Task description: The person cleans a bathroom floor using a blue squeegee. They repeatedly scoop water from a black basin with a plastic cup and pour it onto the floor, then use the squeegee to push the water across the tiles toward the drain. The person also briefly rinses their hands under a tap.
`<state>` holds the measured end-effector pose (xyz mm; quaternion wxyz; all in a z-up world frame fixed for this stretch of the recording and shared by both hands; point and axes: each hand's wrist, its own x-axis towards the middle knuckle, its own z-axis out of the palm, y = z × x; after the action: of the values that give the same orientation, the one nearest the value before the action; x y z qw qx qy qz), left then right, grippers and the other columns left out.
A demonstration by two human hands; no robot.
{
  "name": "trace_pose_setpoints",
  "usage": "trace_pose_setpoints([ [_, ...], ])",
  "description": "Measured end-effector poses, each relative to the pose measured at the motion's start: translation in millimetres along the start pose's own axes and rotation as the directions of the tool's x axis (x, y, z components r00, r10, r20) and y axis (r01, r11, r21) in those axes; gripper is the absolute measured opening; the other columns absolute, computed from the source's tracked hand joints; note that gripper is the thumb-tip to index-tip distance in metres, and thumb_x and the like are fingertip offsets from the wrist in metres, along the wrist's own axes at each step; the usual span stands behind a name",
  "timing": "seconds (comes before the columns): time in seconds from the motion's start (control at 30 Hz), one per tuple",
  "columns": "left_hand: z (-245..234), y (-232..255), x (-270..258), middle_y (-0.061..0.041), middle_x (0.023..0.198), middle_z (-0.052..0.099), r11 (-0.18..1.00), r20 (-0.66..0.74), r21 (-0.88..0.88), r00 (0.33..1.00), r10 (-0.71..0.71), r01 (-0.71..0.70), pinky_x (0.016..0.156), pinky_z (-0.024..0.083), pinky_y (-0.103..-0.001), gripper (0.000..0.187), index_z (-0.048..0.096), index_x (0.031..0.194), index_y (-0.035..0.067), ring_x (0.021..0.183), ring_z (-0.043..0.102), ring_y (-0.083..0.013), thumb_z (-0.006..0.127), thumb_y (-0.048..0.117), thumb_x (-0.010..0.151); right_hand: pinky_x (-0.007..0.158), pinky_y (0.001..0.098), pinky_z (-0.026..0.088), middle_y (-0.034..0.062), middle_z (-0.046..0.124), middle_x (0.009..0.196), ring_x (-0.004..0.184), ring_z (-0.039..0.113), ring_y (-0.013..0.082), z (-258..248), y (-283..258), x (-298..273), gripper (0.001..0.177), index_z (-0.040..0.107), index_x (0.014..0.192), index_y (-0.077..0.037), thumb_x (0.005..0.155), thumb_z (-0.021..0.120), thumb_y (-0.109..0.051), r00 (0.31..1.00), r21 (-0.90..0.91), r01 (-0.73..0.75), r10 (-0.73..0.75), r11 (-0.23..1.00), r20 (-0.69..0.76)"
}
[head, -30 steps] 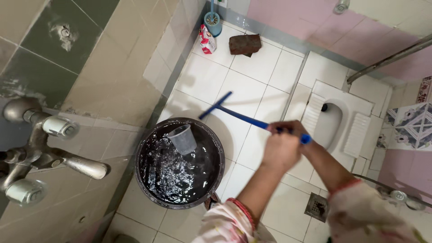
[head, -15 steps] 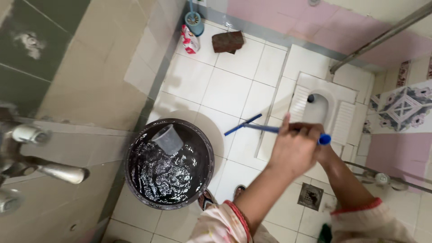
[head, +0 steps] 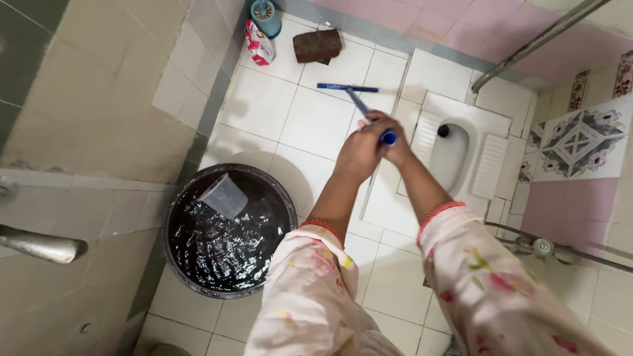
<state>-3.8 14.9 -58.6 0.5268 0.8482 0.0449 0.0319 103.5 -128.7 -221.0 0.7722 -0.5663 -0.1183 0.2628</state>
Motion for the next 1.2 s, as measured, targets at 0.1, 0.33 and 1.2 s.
trace_pose_setpoints([
  [0.1,12,-21,-35,-0.016,0.125,0.07,0.98,-0.018,-0.192,0.998,-0.061,0.056,0.097,0.055,-0.042,0.046,0.063,0.131,0.01,0.107,0.071,-0.0351,0.072,0.009,0.086,0.099,0.0361,0.059,0.01,0.065,0.108,0.103,0.068,0.0217,7,21,-21,0.017,0.063,0.116,0.004,0.099,0.062,0.003,0.995,0.064,-0.091,0.093,0.994,-0.03],
  [0.33,34,-25,-118,-0.018,0.136,0.065,0.994,-0.02,-0.025,0.994,0.108,-0.108,0.119,0.037,-0.046,0.05,0.063,0.131,0.002,0.132,0.057,-0.0355,0.073,0.007,0.082,0.09,0.0304,0.058,0.0091,0.072,0.101,0.094,0.07,0.0199,57,-7,-122,0.022,0.068,0.114,0.005,0.096,0.063,-0.005,0.984,-0.372,-0.104,0.042,0.922,-0.171],
  [1.2,-24,74,-442,-0.024,0.121,0.068,0.962,0.142,0.149,0.968,0.207,-0.227,0.113,0.042,-0.05,0.046,0.06,0.127,0.001,0.115,0.064,-0.0403,0.069,0.009,0.082,0.082,0.0309,0.058,0.0138,0.078,0.1,0.089,0.076,0.0228,213,-28,-448,0.031,0.074,0.104,-0.003,0.074,0.075,-0.009,0.993,-0.783,0.092,-0.118,0.615,0.024],
])
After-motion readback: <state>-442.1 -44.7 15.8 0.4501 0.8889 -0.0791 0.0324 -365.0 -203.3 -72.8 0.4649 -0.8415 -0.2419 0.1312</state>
